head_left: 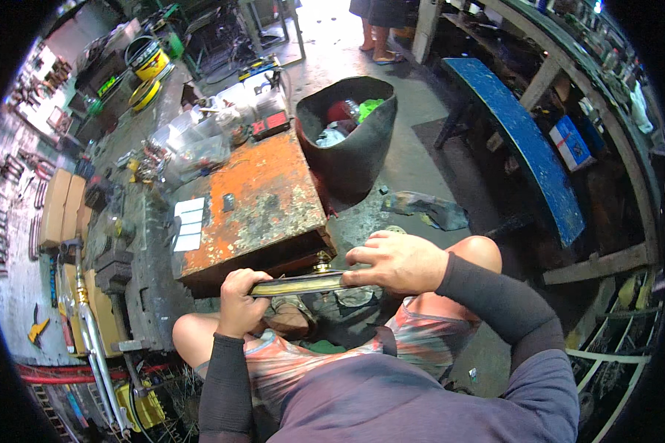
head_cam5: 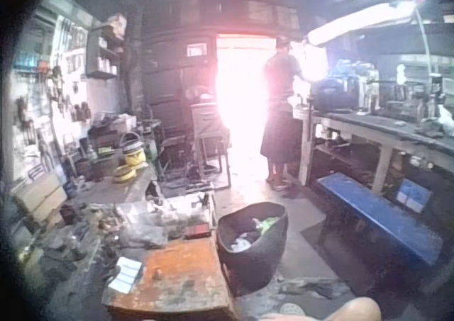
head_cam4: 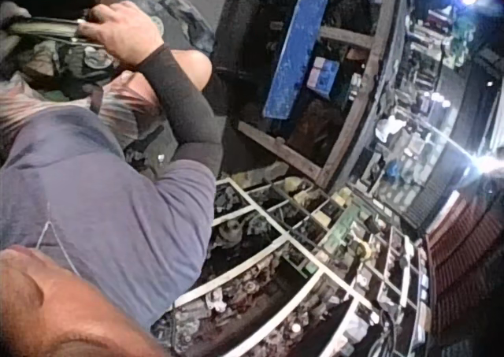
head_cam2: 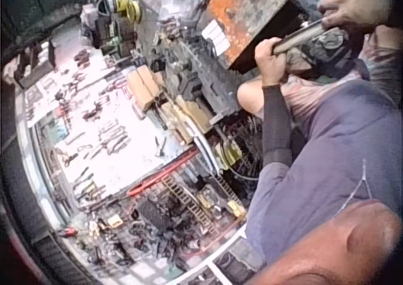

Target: The person sits on the floor in a workshop and works on a bicycle wheel. They handle the hub and axle, then remove the yellow rim tape from the wheel rim by hand, inspecting the rim as they proceed.

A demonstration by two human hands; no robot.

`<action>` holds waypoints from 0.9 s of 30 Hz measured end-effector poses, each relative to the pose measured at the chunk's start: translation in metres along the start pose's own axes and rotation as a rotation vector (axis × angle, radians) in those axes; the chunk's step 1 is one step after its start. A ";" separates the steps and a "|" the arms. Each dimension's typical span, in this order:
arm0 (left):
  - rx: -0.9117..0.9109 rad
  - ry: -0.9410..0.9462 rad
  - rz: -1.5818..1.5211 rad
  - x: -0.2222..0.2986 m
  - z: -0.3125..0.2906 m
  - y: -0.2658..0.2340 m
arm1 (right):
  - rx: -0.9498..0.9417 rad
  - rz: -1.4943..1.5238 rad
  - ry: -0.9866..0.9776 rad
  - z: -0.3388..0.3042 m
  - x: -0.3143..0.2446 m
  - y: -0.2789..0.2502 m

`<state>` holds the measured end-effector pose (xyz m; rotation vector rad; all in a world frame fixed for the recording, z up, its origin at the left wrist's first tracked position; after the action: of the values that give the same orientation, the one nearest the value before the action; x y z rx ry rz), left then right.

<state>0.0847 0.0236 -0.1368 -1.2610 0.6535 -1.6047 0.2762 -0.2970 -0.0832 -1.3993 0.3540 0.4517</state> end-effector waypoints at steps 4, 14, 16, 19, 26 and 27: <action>-0.017 0.004 -0.021 0.003 0.000 -0.001 | -0.174 -0.093 -0.073 0.011 0.007 -0.010; -0.014 0.022 -0.023 0.004 -0.001 -0.005 | -0.285 -0.181 -0.068 0.039 -0.011 -0.017; -0.009 0.027 -0.031 0.005 -0.001 -0.004 | -0.301 -0.191 -0.068 0.038 -0.012 -0.019; 0.002 0.030 -0.031 0.005 -0.002 -0.001 | -0.278 -0.168 -0.029 0.036 -0.013 -0.016; -0.007 0.019 -0.004 0.004 -0.004 -0.003 | -0.302 -0.204 -0.009 0.036 -0.014 -0.014; -0.006 0.023 -0.004 0.004 -0.004 -0.002 | -0.305 -0.202 -0.003 0.035 -0.015 -0.014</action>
<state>0.0803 0.0198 -0.1346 -1.2505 0.6709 -1.6233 0.2697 -0.2653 -0.0591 -1.7122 0.1416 0.3506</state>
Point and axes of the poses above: each hand's wrist, its own z-axis towards the middle knuckle, its own y-axis out of the palm, x = y × z, the point moved 1 cm from there along z, towards the middle knuckle, and after that the axes turned 14 degrees about z, right-handed, at the moved point
